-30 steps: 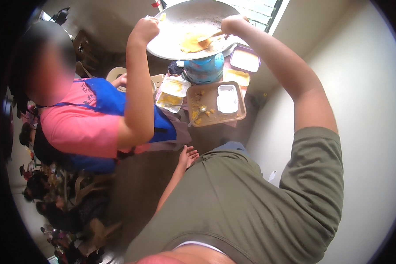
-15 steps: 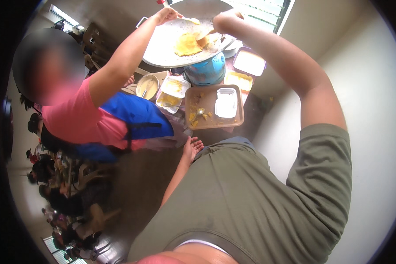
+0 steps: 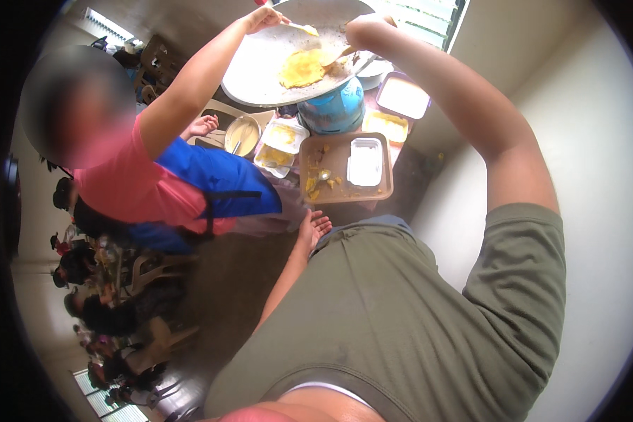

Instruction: The person cooks a yellow batter in a large wok, using a wooden spatula to spread and flip the mixture. They transfer the cooked portions into a metal tray and continue cooking additional batches from a purple container.

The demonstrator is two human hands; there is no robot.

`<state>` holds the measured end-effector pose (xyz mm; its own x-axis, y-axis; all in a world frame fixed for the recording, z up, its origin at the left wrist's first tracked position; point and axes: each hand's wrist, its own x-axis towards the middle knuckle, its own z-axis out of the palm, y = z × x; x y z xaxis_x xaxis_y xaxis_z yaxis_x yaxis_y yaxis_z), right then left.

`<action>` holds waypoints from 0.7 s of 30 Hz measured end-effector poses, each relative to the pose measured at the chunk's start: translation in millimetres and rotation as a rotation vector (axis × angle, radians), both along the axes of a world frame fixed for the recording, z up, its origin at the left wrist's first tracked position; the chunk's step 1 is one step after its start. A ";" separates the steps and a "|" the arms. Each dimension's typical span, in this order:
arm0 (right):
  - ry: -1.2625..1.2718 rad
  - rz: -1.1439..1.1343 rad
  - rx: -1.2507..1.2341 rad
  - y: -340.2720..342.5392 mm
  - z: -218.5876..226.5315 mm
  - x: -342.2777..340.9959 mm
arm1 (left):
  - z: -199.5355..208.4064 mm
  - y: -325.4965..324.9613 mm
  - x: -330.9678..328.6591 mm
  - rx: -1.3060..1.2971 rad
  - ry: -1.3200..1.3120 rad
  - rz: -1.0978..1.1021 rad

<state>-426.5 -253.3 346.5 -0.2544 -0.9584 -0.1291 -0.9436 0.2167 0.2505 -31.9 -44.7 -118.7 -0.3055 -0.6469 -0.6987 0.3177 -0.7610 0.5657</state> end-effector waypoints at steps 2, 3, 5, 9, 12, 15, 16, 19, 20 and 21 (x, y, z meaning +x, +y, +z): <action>0.069 0.007 -0.003 -8.8 -2.2 4.8 | -3.3 -1.4 3.2 -0.002 -0.010 -0.003; 0.059 -0.010 0.011 -13.4 1.2 4.7 | -3.9 -4.8 5.5 -0.013 -0.015 -0.007; 0.189 0.115 0.039 -16.7 10.1 0.6 | -3.1 -5.7 10.1 -0.038 -0.026 -0.019; 0.018 0.015 -0.116 0.0 9.1 0.4 | -4.8 -6.2 17.2 -0.046 -0.022 -0.056; -0.049 -0.020 -0.169 4.6 3.9 16.2 | -17.9 -13.5 43.6 0.001 0.022 -0.058; -0.118 -0.058 -0.200 3.2 -9.4 33.9 | -27.9 -9.8 74.3 0.056 0.035 -0.071; -0.145 -0.125 -0.137 2.5 -9.6 29.7 | -25.1 -7.0 76.1 0.075 0.026 -0.108; -0.187 -0.084 -0.231 21.5 -10.6 47.7 | -20.2 2.9 120.4 0.097 -0.007 -0.115; -0.106 -0.105 -0.289 9.5 -22.0 19.4 | -15.8 -4.9 112.8 0.087 0.020 -0.142; -0.097 -0.110 -0.292 9.0 -26.1 23.5 | -17.1 0.5 125.6 0.101 0.023 -0.130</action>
